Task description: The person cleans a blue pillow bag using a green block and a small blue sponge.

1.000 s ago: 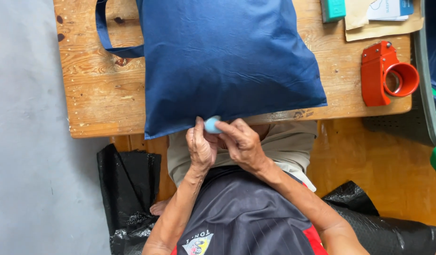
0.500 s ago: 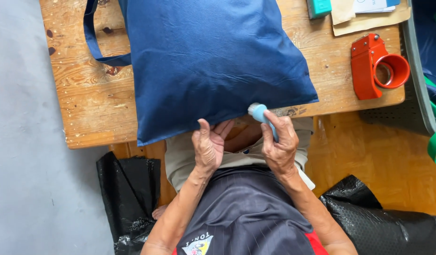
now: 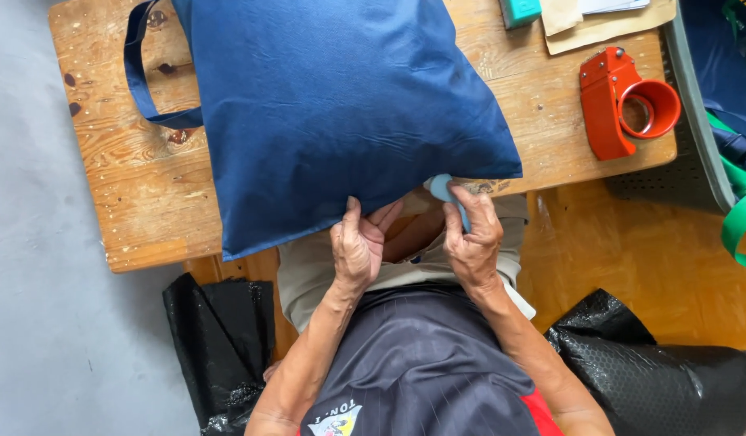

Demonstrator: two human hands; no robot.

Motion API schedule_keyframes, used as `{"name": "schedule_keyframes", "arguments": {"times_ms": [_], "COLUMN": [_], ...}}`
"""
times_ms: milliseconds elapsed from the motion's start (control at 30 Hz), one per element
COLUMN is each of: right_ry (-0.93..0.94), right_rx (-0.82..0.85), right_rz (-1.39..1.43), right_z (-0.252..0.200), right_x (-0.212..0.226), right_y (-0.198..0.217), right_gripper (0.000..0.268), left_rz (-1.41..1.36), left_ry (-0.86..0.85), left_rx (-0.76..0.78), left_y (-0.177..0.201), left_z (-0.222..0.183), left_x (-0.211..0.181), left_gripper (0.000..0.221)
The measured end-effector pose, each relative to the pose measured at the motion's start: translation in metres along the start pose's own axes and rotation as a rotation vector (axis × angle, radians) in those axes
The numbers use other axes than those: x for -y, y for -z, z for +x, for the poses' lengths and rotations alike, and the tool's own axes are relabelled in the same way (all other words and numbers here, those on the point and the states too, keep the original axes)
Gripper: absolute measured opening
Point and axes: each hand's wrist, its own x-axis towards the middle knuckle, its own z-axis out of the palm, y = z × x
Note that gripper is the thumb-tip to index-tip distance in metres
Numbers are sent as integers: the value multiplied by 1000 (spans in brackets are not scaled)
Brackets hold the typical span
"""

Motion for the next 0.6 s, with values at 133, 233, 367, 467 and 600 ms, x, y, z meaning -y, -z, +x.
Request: {"name": "schedule_keyframes", "arguments": {"times_ms": [133,233,367,467,600], "right_ry": [-5,23,20,22,18], "right_rx": [30,128,99,21,-36], "right_rz": [141,249,234,139,70], "right_z": [-9,-1,-5,-1,-1], "right_x": [16,31,22,1,-12], "right_y": [-27,-33,-22,-4,13], "right_gripper": [30,31,29,29,29], "left_rz": [19,61,9,-51,-81], "left_ry": [23,0,3,74,101], "left_rx": [-2,-90,-121,-45,33], "left_y": [11,47,35,20,-22], "left_z": [4,14,8,10,8], "left_x": [7,29,34,45,37], "left_gripper": [34,35,37,30,23]}}
